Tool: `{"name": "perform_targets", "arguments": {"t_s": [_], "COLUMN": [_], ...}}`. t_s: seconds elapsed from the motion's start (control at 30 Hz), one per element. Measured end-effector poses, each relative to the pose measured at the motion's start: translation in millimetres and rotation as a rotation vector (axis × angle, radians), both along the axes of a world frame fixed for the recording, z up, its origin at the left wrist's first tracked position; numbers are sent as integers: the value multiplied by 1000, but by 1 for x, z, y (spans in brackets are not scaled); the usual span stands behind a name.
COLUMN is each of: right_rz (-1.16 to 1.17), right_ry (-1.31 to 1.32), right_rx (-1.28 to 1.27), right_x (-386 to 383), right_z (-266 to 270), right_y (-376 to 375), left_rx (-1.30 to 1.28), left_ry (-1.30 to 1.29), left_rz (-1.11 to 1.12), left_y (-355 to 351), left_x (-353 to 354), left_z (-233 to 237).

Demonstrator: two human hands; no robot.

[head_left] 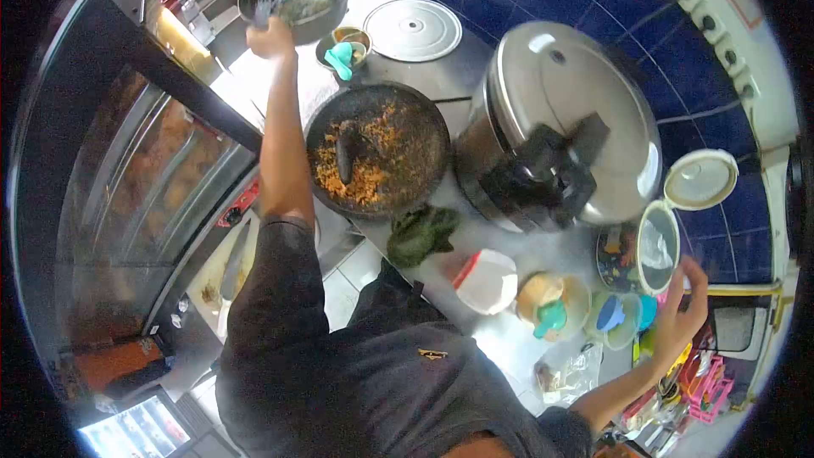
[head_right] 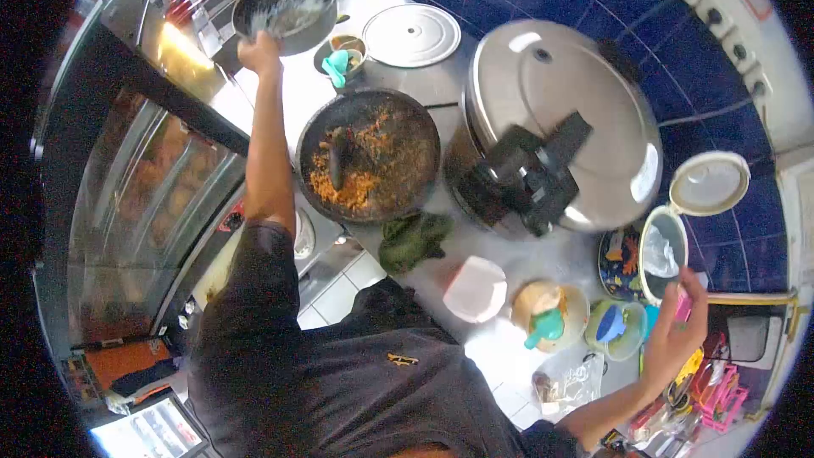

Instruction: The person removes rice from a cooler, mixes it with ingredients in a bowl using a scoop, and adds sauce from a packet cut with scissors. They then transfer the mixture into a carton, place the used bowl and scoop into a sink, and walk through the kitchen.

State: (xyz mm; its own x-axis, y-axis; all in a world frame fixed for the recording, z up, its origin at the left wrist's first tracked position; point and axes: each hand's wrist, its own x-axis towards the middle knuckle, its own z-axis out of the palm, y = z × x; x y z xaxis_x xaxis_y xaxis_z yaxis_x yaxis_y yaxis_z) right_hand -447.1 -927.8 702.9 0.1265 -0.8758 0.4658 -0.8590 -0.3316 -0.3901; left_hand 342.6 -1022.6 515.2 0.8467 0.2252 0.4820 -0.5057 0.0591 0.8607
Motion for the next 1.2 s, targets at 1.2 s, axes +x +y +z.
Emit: {"name": "perform_targets", "arguments": {"t_s": [1.2], "right_rz": [-46], "right_ry": [-117], "right_rx": [258], "right_x": [121], "right_z": [-9], "right_y": [4], "left_rx": [345], "left_ry": [390], "left_rz": [-474], "left_y": [-35], "left_x": [66], "left_z": [-91]}}
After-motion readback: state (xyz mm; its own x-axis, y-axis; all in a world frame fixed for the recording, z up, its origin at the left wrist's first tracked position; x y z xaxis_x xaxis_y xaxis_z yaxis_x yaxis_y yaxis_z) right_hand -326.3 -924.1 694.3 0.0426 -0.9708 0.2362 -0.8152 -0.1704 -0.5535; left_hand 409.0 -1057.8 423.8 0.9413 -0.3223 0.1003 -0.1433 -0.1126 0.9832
